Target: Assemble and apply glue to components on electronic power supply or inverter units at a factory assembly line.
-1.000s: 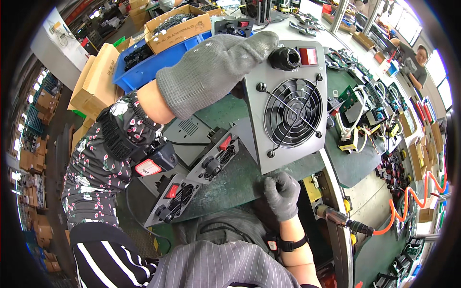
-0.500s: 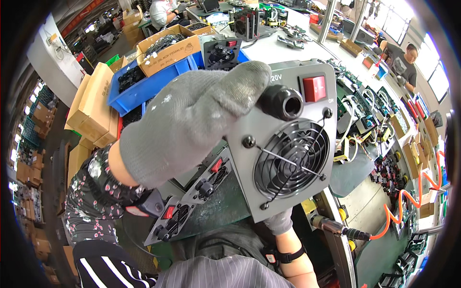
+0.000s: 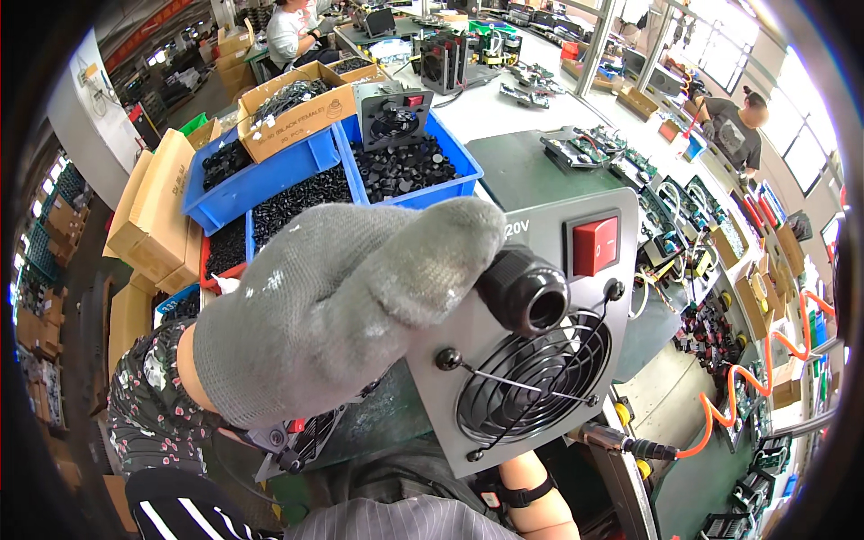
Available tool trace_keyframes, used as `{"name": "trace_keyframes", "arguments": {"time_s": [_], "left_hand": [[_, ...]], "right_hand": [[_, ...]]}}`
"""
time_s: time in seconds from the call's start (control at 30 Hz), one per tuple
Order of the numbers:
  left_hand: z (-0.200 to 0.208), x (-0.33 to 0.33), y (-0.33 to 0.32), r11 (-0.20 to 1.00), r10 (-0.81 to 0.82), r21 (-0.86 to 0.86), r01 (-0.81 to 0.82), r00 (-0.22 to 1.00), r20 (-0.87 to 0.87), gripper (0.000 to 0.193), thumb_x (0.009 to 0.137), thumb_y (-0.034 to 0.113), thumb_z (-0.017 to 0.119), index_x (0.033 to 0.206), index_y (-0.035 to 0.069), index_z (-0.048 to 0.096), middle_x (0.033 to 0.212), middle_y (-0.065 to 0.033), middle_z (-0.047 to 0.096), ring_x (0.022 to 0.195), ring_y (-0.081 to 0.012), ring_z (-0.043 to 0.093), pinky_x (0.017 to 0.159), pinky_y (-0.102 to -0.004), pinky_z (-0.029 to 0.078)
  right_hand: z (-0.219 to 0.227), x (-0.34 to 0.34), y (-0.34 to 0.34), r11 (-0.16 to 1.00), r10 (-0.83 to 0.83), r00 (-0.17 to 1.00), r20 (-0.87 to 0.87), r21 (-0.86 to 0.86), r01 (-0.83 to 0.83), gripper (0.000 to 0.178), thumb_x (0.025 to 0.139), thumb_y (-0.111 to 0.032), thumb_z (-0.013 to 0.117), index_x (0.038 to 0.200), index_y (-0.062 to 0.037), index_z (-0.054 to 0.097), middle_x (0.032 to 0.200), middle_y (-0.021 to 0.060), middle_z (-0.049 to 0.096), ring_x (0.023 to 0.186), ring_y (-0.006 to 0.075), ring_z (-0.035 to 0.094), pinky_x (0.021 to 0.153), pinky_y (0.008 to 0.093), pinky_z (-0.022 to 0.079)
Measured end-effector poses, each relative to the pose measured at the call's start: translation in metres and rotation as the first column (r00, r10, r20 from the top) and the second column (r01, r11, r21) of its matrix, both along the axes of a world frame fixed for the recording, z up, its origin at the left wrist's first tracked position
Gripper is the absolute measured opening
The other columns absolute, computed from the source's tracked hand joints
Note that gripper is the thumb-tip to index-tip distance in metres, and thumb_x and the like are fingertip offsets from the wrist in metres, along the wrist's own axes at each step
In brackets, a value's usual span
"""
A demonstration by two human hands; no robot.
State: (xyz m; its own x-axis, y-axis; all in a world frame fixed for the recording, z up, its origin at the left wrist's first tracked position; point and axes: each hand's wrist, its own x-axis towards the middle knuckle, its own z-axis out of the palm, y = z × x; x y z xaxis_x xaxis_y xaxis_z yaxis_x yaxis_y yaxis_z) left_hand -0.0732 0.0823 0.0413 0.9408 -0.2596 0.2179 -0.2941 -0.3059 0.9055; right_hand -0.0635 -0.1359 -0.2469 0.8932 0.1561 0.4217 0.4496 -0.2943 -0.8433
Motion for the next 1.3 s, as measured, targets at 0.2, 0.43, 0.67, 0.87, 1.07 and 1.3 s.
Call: {"name": "trace_keyframes", "arguments": {"time_s": [0.2, 0.43, 0.67, 0.87, 1.07, 1.3], "left_hand": [[-0.002, -0.015, 0.007, 0.991, 0.021, -0.126, -0.050, 0.975, -0.222, 0.047, 0.096, 0.043, 0.051, 0.095, -0.002, 0.065, 0.084, -0.0024, 0.064, 0.080, -0.0090, 0.055, 0.073, -0.0250, 0.046], [-0.027, 0.024, 0.038, 0.692, -0.169, 0.623, -0.366, 0.756, 0.632, 0.033, 0.096, 0.023, 0.053, 0.111, -0.006, 0.058, 0.118, -0.0095, 0.060, 0.103, -0.0169, 0.057, 0.087, -0.0286, 0.046], [-0.052, 0.051, 0.032, 0.927, 0.024, 0.359, -0.110, 0.971, 0.237, 0.043, 0.101, 0.037, 0.043, 0.115, -0.001, 0.060, 0.089, -0.0125, 0.063, 0.082, -0.0199, 0.058, 0.079, -0.0304, 0.047], [-0.071, 0.056, 0.021, 0.923, -0.093, 0.383, 0.026, 0.983, 0.157, 0.049, 0.100, 0.042, 0.044, 0.115, -0.002, 0.060, 0.090, -0.0066, 0.063, 0.085, -0.0113, 0.053, 0.082, -0.0275, 0.046], [-0.072, 0.052, 0.020, 0.798, -0.259, 0.463, 0.385, 0.914, -0.313, 0.053, 0.100, 0.036, 0.046, 0.130, -0.007, 0.047, 0.114, -0.0096, 0.062, 0.109, -0.0149, 0.055, 0.094, -0.0295, 0.042], [-0.066, 0.052, 0.019, 0.720, -0.244, 0.557, 0.413, 0.903, -0.354, 0.058, 0.098, 0.043, 0.046, 0.131, -0.005, 0.048, 0.119, -0.0147, 0.060, 0.112, -0.0211, 0.056, 0.098, -0.0320, 0.042]], "right_hand": [[-0.002, 0.000, 0.010, 0.986, 0.064, 0.984, -0.169, 0.166, -0.035, 0.040, 0.080, -0.027, 0.068, 0.113, -0.0050, 0.064, 0.113, 0.0132, 0.065, 0.102, 0.0306, 0.062, 0.090, 0.0410, 0.047], [0.007, -0.038, 0.021, 0.983, 0.103, 0.953, -0.287, 0.173, -0.054, 0.033, 0.081, -0.029, 0.068, 0.105, -0.0061, 0.067, 0.104, 0.0114, 0.068, 0.095, 0.0293, 0.064, 0.086, 0.0380, 0.048], [0.033, -0.028, 0.028, 0.999, -0.007, 0.999, -0.049, -0.053, 0.005, 0.022, 0.077, -0.016, 0.069, 0.065, -0.0074, 0.053, 0.060, 0.0122, 0.056, 0.055, 0.0331, 0.057, 0.049, 0.0399, 0.043], [0.034, -0.029, 0.023, 1.000, 0.003, 1.000, 0.019, -0.023, -0.002, 0.022, 0.077, -0.016, 0.070, 0.066, -0.0077, 0.052, 0.060, 0.0114, 0.055, 0.055, 0.0320, 0.057, 0.050, 0.0397, 0.043], [0.038, -0.029, 0.019, 0.999, 0.044, 0.998, 0.041, -0.024, -0.043, 0.022, 0.078, -0.016, 0.069, 0.066, -0.0081, 0.052, 0.060, 0.0101, 0.055, 0.056, 0.0314, 0.056, 0.050, 0.0391, 0.043], [0.030, -0.030, 0.014, 0.994, 0.073, 0.997, 0.027, 0.082, -0.075, 0.017, 0.082, -0.016, 0.065, 0.070, -0.0058, 0.056, 0.062, 0.0105, 0.055, 0.056, 0.0264, 0.056, 0.052, 0.0370, 0.042]]}}
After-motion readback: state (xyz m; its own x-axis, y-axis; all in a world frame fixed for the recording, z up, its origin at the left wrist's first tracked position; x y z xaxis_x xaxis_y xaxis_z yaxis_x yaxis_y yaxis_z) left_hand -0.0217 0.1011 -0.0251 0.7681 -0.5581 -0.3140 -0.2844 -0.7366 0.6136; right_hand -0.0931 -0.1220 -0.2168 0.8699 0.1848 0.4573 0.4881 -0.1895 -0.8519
